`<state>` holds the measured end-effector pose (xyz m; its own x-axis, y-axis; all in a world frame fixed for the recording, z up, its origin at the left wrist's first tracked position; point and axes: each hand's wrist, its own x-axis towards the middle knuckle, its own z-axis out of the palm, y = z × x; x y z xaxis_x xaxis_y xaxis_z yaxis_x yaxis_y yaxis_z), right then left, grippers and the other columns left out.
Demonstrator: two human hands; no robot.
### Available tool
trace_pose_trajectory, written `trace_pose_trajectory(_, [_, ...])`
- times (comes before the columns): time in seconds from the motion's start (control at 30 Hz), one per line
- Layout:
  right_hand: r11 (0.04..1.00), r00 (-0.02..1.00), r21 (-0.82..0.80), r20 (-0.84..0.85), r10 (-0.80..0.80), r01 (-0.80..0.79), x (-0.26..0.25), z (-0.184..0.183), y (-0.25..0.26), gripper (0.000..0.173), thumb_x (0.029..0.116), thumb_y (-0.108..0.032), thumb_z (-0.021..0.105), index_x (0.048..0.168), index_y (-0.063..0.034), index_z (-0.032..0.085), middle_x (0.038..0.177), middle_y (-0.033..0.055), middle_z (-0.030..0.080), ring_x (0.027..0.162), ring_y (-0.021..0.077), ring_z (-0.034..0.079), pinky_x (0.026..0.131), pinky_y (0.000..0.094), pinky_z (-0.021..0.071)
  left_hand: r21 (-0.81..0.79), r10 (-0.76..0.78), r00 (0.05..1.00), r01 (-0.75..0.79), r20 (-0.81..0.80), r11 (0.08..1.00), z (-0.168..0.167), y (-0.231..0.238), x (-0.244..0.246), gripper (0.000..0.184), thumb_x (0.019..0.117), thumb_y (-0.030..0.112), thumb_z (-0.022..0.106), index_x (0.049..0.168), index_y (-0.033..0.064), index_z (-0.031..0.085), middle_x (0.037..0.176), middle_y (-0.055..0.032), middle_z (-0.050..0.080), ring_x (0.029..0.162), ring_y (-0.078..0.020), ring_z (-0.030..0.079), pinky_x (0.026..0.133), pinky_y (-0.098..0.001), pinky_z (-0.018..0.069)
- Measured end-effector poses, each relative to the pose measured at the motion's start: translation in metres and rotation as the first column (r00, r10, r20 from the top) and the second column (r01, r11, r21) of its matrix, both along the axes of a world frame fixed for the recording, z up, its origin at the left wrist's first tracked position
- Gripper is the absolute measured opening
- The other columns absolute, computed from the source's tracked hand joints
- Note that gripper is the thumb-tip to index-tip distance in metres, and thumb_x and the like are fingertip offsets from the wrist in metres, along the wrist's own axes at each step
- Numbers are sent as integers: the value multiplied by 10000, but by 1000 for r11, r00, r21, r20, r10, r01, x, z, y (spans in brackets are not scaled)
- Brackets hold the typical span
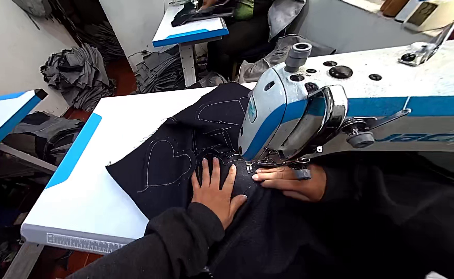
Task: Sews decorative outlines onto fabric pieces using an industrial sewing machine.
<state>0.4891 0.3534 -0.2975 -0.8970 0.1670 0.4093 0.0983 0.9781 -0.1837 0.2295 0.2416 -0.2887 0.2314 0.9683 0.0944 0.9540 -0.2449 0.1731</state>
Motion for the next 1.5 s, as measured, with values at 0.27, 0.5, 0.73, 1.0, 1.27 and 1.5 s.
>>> trace_pose_trajectory(0.27, [741,741,44,16,-671,670,-65,57,-115,322,907,-248,567,1061,-34,750,1022,161,757,927,365,750,707,541,614,15,-640,762,644,-99,765,49,55,-55,352,1013,305,603,1312,152,707,1474,-122,583,1423,-400,471,1135,-639,367])
trace_pose_trajectory(0.5, [728,724,45,-171,-669,684,-104,-27,-143,471,1005,-349,453,1258,-41,704,1315,124,699,1237,287,661,1005,437,543,13,-798,598,801,-74,599,5,82,-71,593,1086,436,255,1543,123,467,1622,-59,419,1533,-257,332,1227,-606,231])
trace_pose_trajectory(0.73, [896,884,38,-188,-428,442,-33,-13,-82,364,907,-66,467,1081,-124,782,1176,29,768,1164,224,708,966,394,570,106,-326,945,322,28,941,-7,6,-19,599,1059,437,394,1525,70,479,1613,-107,423,1522,-298,350,1198,-633,256])
trace_pose_trajectory(1.0, [820,811,-43,-119,-572,571,-26,-8,-87,432,873,-69,422,1109,-74,783,1210,108,751,1159,324,708,945,485,574,22,-22,996,20,85,1000,0,4,27,672,1038,427,498,1552,4,402,1651,-190,321,1554,-363,246,1205,-675,151])
trace_pose_trajectory(1.27, [833,803,-99,-225,-552,544,-21,-19,-60,399,904,-31,425,1118,-11,761,1198,139,750,1176,358,695,996,508,546,95,64,995,-72,78,993,-2,15,38,692,1025,411,533,1531,-46,408,1634,-231,331,1542,-409,256,1206,-669,158])
trace_pose_trajectory(1.5, [757,746,-189,-137,-652,626,-19,-24,-32,426,896,-82,415,1117,-10,773,1124,212,755,1012,499,711,799,671,535,-126,69,997,-64,31,990,15,40,33,722,1066,526,386,1600,45,314,1704,-143,197,1594,-318,94,1236,-630,37])
